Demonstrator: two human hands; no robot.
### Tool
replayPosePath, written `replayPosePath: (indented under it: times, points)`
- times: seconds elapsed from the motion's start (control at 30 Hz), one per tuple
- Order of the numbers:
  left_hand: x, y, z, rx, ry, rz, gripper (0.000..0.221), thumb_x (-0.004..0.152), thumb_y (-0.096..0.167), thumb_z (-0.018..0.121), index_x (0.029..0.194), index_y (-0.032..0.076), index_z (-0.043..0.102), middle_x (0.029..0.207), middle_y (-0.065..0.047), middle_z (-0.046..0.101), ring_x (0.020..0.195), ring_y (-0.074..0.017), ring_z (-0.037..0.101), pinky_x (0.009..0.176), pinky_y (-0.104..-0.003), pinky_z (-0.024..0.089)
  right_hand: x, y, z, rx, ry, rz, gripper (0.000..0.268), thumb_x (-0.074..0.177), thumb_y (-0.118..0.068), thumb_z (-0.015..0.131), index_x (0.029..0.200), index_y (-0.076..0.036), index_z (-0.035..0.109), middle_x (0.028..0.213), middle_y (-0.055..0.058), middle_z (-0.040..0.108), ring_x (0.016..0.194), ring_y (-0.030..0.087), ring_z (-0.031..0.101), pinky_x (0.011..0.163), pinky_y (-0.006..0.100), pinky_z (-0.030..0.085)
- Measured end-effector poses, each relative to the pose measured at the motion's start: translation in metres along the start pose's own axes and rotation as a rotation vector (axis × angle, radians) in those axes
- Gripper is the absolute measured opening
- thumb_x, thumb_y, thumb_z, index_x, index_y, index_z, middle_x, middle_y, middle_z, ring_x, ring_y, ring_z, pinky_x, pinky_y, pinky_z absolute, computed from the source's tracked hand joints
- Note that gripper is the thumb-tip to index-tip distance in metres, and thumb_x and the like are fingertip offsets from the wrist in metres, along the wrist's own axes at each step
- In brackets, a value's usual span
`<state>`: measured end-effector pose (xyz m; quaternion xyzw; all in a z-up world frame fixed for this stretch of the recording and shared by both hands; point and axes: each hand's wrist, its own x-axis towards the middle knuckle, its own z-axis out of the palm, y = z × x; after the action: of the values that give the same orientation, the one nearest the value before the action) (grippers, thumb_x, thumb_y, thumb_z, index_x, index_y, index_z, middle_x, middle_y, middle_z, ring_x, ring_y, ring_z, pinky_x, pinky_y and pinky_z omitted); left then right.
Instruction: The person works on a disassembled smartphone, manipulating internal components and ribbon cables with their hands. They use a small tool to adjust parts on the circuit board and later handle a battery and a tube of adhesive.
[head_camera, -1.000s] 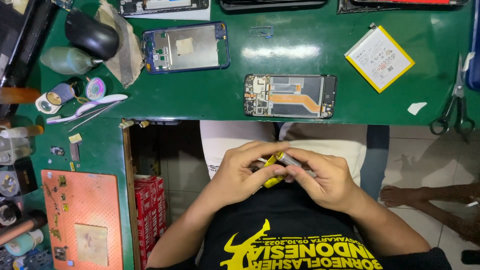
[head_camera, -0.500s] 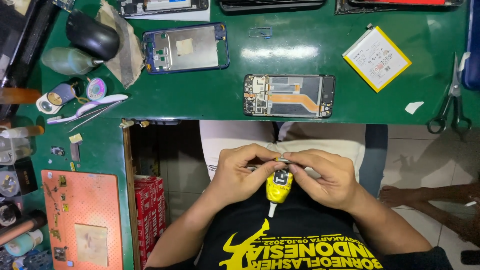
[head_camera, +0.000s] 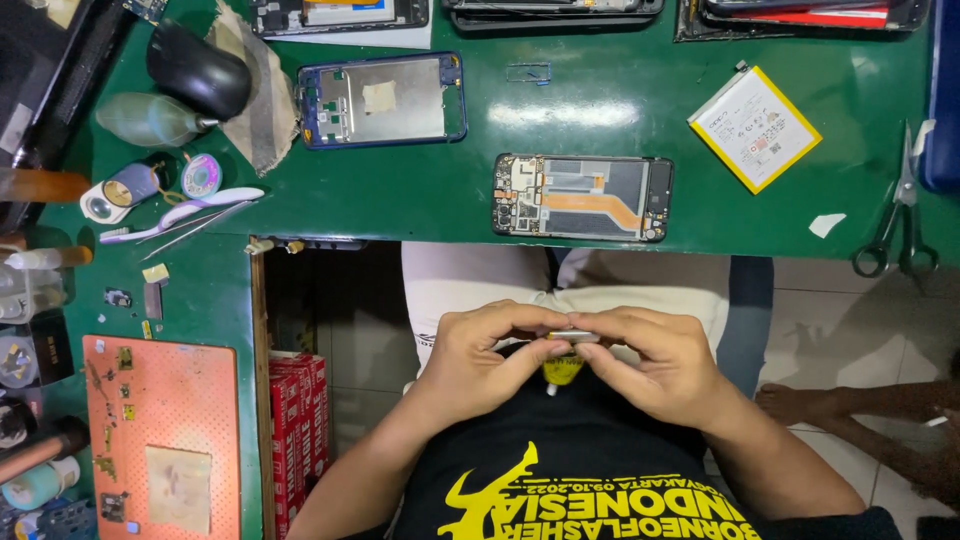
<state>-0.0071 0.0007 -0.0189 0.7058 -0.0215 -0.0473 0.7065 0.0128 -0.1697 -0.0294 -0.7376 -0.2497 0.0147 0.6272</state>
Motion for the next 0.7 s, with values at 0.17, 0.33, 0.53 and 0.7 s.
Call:
replayPosePath:
  times: [0.17, 0.33, 0.53, 0.7]
  points:
    - [-0.004, -0.015, 0.005, -0.083, 0.050, -0.036, 0.030, 0.065, 0.005, 0.073, 0.093, -0.001, 0.064, 0.074, -0.014, 0.065, 0.069, -0.0153, 0.063, 0.062, -0.024, 0.054, -0.004, -0.002, 0.001, -0.079, 0.066, -0.004, 0.013, 0.065, 0.002, 0.066, 0.078, 0.002, 0.066, 0.068, 0.010, 0.066, 0.055, 0.018, 0.065, 0.050, 0.024, 0.052]
    - [-0.004, -0.021, 0.008, -0.214, 0.040, -0.158, 0.022, 0.072, 0.001, 0.066, 0.093, -0.004, 0.062, 0.074, -0.017, 0.065, 0.070, -0.0137, 0.061, 0.060, -0.024, 0.054, 0.003, -0.003, 0.007, -0.216, 0.073, -0.243, 0.012, 0.067, 0.009, 0.061, 0.079, 0.008, 0.063, 0.076, 0.019, 0.063, 0.058, 0.027, 0.062, 0.052, 0.031, 0.052]
    - [0.000, -0.001, 0.001, 0.018, -0.098, 0.123, 0.017, 0.074, 0.001, 0.063, 0.091, 0.004, 0.065, 0.080, -0.012, 0.066, 0.073, -0.0253, 0.066, 0.060, -0.033, 0.054, -0.005, 0.006, -0.004, 0.052, 0.023, 0.032, 0.022, 0.065, -0.004, 0.069, 0.081, 0.007, 0.060, 0.074, 0.015, 0.064, 0.065, 0.022, 0.064, 0.057, 0.029, 0.054]
    - [0.002, 0.005, 0.006, 0.267, -0.093, 0.426, 0.017, 0.079, 0.001, 0.059, 0.092, 0.011, 0.065, 0.089, -0.004, 0.065, 0.084, -0.0242, 0.061, 0.074, -0.031, 0.050, -0.001, 0.002, -0.006, 0.197, -0.160, 0.128, 0.028, 0.076, -0.008, 0.054, 0.099, 0.009, 0.054, 0.089, 0.020, 0.064, 0.083, 0.021, 0.060, 0.065, 0.035, 0.052]
